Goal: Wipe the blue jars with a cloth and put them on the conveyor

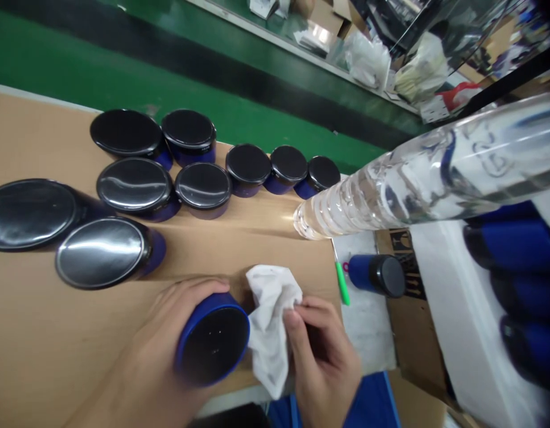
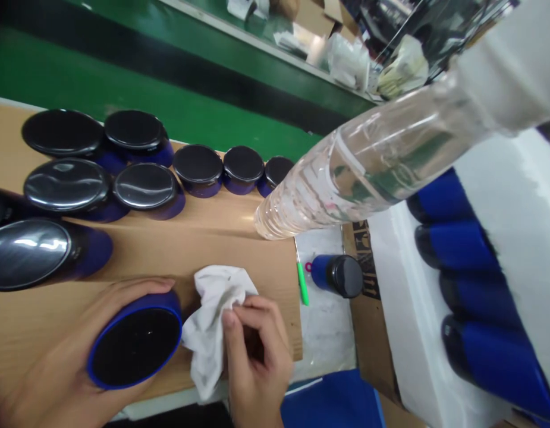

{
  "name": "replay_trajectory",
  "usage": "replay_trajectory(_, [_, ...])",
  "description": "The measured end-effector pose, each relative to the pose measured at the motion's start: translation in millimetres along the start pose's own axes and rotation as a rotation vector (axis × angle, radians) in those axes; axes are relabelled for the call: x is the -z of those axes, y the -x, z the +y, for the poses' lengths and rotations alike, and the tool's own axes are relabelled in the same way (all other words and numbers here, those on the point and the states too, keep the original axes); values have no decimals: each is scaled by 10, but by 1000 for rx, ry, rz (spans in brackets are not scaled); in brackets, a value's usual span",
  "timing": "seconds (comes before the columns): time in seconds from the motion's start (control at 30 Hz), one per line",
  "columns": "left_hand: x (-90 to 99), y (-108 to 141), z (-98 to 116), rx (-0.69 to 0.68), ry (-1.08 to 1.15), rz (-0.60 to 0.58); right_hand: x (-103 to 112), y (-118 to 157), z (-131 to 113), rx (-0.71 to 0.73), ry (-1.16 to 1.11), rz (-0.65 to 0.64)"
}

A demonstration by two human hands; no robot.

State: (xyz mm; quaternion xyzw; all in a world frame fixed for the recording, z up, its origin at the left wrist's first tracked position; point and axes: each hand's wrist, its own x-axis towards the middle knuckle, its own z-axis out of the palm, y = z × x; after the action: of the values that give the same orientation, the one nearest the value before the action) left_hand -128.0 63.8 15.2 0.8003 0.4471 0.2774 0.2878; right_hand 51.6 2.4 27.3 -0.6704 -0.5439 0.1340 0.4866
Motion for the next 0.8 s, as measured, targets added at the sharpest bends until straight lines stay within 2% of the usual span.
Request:
replay_trajectory(0.07, [19, -16, 3, 18, -4, -5, -19, 47, -54, 30, -58, 9])
replay_trajectory(0.23, [69, 3, -22, 43, 78, -54, -237, 222, -152, 210, -77, 8])
replay_trajectory(0.43, [76, 86, -54, 46, -15, -44, -99, 216, -65, 54, 28, 139])
replay_trajectory(0.57, [104, 41, -66, -15, 59, -95, -284, 314, -198, 158, 23, 154])
replay_trajectory(0.67, [116, 7, -53, -25, 87, -19, -451, 366, -272, 221, 56, 251])
replay_trajectory(0.73, [115, 2, -36, -39, 78, 9, -454, 324, -270, 266, 103, 272])
replay_trajectory(0.8, [108, -2, -11, -54, 38, -1, -389, 214, -254, 303, 128, 196])
